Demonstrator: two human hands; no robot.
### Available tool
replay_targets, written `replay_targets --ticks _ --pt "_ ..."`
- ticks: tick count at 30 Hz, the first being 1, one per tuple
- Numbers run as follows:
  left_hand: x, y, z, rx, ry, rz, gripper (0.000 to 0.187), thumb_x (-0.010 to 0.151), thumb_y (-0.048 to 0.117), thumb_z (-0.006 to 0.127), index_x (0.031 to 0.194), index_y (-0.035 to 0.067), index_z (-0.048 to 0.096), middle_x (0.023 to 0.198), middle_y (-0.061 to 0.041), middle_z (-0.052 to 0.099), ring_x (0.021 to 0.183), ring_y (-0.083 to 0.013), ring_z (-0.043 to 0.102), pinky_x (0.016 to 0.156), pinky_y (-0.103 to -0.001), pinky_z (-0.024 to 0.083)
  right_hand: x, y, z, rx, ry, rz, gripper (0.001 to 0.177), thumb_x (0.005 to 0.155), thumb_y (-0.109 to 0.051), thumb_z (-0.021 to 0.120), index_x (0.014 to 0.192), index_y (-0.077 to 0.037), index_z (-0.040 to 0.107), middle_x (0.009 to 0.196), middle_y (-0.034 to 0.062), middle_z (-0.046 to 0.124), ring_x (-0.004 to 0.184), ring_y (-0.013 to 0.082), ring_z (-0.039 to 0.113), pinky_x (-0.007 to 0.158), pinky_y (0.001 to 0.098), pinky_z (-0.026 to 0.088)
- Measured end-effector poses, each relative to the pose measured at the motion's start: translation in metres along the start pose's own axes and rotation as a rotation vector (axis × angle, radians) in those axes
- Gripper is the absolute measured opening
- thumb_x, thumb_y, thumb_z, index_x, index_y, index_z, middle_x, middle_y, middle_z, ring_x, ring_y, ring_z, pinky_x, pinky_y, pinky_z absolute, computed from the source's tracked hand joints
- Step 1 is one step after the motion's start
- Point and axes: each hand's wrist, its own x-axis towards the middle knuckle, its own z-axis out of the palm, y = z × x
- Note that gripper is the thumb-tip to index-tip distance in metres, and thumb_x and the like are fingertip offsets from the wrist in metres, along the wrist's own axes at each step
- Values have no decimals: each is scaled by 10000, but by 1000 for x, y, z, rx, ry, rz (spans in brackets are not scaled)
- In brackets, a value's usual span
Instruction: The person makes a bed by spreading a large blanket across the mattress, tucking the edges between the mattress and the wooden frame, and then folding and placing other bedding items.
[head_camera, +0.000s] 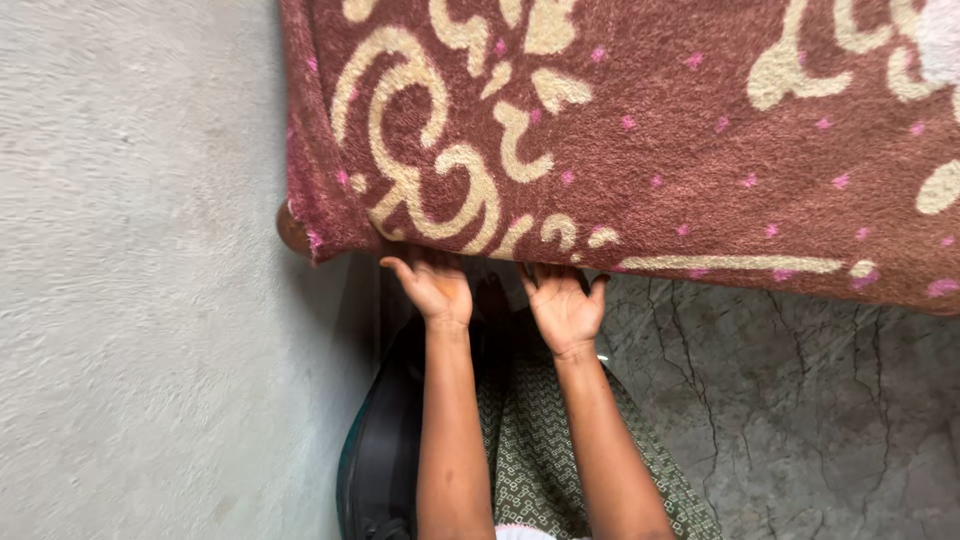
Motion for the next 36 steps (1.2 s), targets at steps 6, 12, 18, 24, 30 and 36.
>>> replay_targets --ticks 6,12,18,24,30,36 --pt "-5 13 2 -137 3 -36 1095 850 855 430 1584 46 359 1617 -122 387 1475 -309 345 1241 -461 245 7 -2 -21 -20 -31 40 874 990 -713 330 1591 -80 366 1673 142 334 1541 357 259 1268 589 124" --pt "2 37 44 -30 -99 -23 835 959 692 377 1594 155 321 1646 -69 360 1519 -304 337 1255 -527 271 28 -25 -30 25 -110 168 647 1079 -513 356 1587 -117 414 1677 107 368 1533 333 321 1255 579 199" --pt "1 53 85 -83 -189 -60 788 1038 644 372 1598 90 353 1634 -127 401 1516 -344 368 1276 -536 304 52 -23 -13 -109 -57 69 664 1067 -531 363 1580 -112 415 1668 111 372 1524 331 331 1256 570 207" --pt "12 84 119 26 -253 -64 786 1025 641 382 1583 88 373 1617 -135 422 1505 -348 374 1260 -540 307 68 -26 -7 -181 -56 24 683 1056 -550 370 1573 -107 417 1658 116 376 1516 329 340 1257 561 216" --pt "22 84 128 59 -271 -74 784 1013 638 392 1569 85 394 1599 -142 442 1493 -353 381 1245 -545 310 31 -4 -21 -191 28 68 701 1044 -568 377 1566 -101 419 1649 120 379 1507 327 350 1258 552 224" --pt "24 86 136 82 -288 -49 783 1000 636 402 1555 83 414 1582 -150 462 1482 -357 388 1229 -550 313 0 -51 -2 -185 45 -79 720 1032 -586 384 1558 -96 420 1640 124 383 1499 325 360 1259 543 233"
